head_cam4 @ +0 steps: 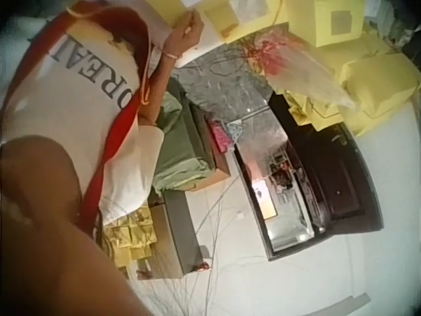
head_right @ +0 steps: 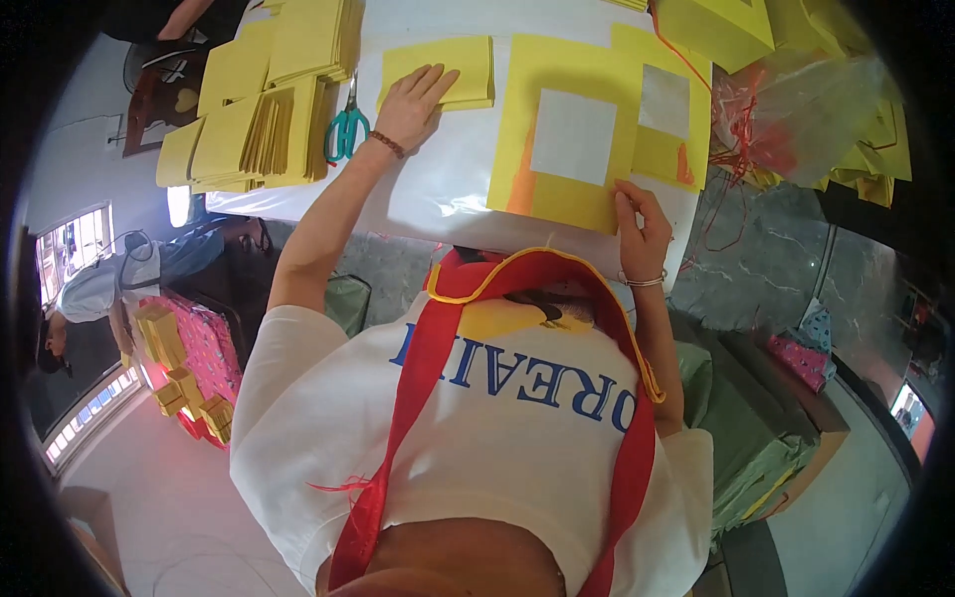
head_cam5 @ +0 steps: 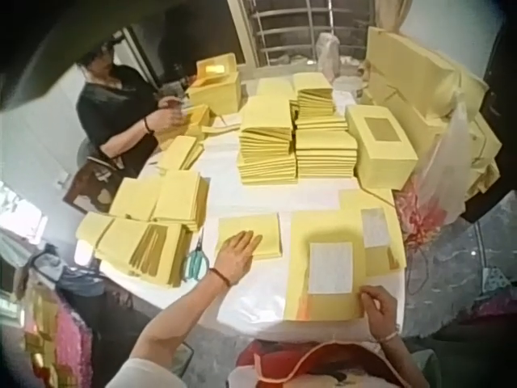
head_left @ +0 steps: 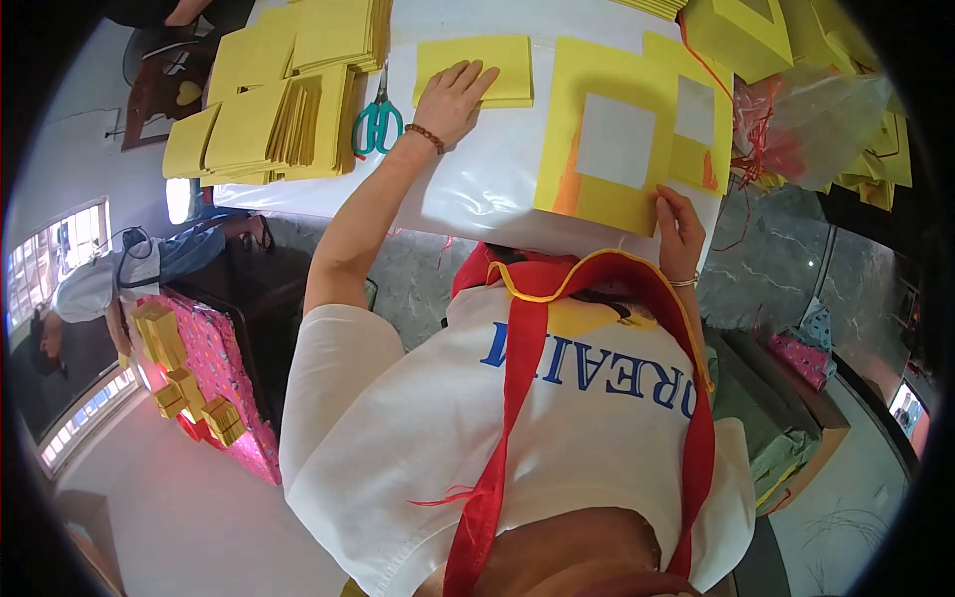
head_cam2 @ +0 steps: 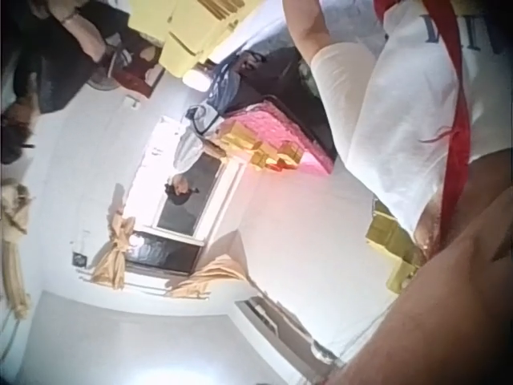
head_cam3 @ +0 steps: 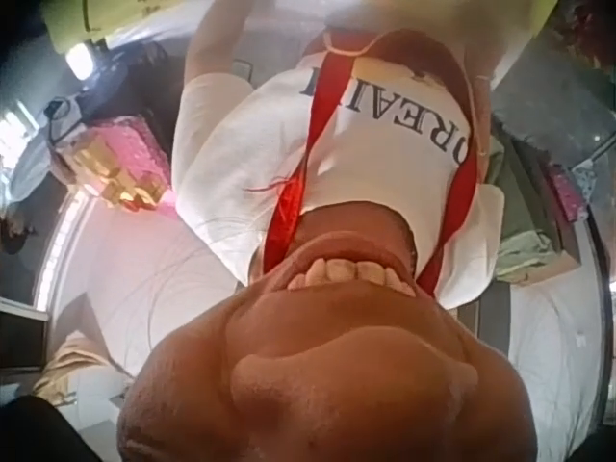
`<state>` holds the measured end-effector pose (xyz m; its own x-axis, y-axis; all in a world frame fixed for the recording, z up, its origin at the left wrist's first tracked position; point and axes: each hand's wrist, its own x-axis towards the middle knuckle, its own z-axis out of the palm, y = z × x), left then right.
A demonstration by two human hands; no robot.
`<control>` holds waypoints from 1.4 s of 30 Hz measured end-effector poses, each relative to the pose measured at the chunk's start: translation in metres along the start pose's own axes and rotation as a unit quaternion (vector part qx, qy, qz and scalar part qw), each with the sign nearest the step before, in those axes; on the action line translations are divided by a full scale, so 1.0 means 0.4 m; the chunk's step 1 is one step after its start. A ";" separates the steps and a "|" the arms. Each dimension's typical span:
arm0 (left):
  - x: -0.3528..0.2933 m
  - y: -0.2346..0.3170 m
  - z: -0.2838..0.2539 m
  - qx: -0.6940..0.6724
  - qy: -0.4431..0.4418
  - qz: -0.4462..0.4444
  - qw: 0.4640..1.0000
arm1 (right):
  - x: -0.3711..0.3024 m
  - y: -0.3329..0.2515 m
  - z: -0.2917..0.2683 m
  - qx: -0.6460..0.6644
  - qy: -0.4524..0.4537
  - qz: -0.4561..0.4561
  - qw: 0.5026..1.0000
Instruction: Folding the top edge of yellow paper sheets over a silver foil square and stacking them.
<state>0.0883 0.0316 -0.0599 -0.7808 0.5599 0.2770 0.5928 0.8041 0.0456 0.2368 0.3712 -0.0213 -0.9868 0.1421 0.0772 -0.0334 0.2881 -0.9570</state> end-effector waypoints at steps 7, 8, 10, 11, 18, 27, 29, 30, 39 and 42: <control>-0.017 0.032 0.031 0.028 -0.024 -0.022 0.999 | -0.001 0.022 -0.005 0.042 0.003 0.046 0.998; -0.015 0.030 0.035 0.028 -0.024 -0.022 0.999 | -0.001 0.027 -0.010 0.042 0.000 0.049 0.998; -0.011 0.027 0.042 0.044 -0.019 -0.021 0.999 | 0.001 0.018 -0.012 0.056 0.008 0.055 0.997; -0.016 0.021 0.040 0.040 -0.019 -0.018 0.999 | 0.002 0.012 -0.011 0.072 0.014 0.058 0.996; 0.009 -0.015 0.016 0.027 -0.042 0.044 0.998 | 0.018 0.010 -0.017 0.056 0.004 0.036 0.998; 0.045 0.057 -0.056 -0.031 0.094 -0.024 0.995 | 0.078 -0.026 -0.018 -0.304 -0.107 -0.243 0.915; 0.034 0.128 -0.095 -0.139 0.088 -0.015 0.986 | 0.077 -0.006 -0.020 -0.273 -0.153 -0.223 0.923; 0.025 0.167 -0.117 -0.240 0.087 -0.011 0.967 | 0.079 -0.001 -0.017 -0.272 -0.152 -0.221 0.924; -0.027 0.310 -0.186 -0.213 -0.037 0.151 0.965 | 0.095 0.034 -0.013 -0.135 -0.172 -0.175 0.960; -0.013 0.295 -0.176 -0.335 -0.051 0.126 0.932 | 0.092 0.057 -0.018 0.015 -0.153 -0.064 0.986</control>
<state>0.1761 0.1095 0.0116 -0.5940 0.7584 0.2683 0.7235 0.3578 0.5903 0.2008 0.3898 -0.0380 -0.9756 -0.1875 0.1144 -0.1609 0.2558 -0.9532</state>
